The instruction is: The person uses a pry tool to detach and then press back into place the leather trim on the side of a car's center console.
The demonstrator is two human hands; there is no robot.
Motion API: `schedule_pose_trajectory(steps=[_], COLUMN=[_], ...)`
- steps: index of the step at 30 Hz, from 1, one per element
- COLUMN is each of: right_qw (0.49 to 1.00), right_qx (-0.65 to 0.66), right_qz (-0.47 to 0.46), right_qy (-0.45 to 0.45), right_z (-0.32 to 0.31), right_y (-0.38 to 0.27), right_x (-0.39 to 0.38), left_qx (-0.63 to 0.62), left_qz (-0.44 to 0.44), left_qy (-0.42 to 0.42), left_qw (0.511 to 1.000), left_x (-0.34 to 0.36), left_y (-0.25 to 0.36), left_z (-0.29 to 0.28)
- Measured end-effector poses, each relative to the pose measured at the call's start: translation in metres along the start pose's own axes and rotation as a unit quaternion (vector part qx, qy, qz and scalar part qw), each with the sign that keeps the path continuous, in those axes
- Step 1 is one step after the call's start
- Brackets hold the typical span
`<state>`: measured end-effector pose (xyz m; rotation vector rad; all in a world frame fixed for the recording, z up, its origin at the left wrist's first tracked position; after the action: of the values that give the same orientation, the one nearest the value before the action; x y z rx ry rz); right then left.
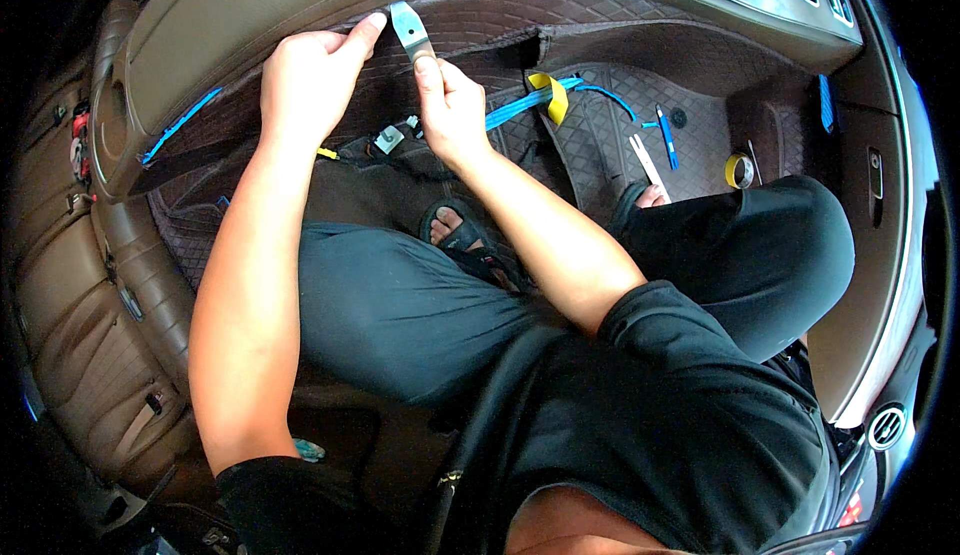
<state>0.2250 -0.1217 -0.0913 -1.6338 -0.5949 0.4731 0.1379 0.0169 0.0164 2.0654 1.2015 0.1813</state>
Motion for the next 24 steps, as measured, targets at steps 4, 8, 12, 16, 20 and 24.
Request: schedule_pose_trajectory(steps=[4, 8, 12, 16, 20, 24], right_qw=[1.0, 1.0, 1.0, 1.0, 1.0, 1.0], right_qx=[-0.01, -0.015, -0.001, 0.0, 0.004, 0.01], right_qz=[0.003, -0.002, 0.004, 0.007, 0.022, 0.002], right_qy=[-0.003, -0.016, -0.019, -0.02, -0.013, -0.003], right_z=[0.0, 0.0, 0.001, 0.003, 0.009, 0.015], right_y=[-0.005, -0.004, -0.001, 0.001, 0.002, 0.001], right_x=[0.002, -0.003, -0.002, 0.001, 0.0, 0.002], left_qx=[-0.092, -0.203, -0.213, -0.236, -0.22, -0.218], left_qz=[0.08, 0.073, 0.068, 0.091, 0.085, 0.094], left_qy=[-0.03, -0.14, -0.151, -0.115, -0.107, -0.095], left_qw=[0.992, 0.966, 0.963, 0.961, 0.966, 0.967], left_x=[-0.008, -0.013, -0.01, -0.01, -0.008, -0.007], left_y=[0.005, 0.01, 0.009, 0.007, 0.01, 0.004], left_z=[0.003, 0.026, 0.027, 0.028, 0.028, 0.028])
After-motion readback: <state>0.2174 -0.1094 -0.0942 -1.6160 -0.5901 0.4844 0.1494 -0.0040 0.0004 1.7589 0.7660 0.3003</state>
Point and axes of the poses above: each hand's wrist, its own x-axis towards the middle knuckle, its own z-axis out of the palm, y = z × x, the point moved 6 cm from there along x, towards the middle knuckle, and after that the axes turned 6 degrees about -x, right-handed, at the moved point
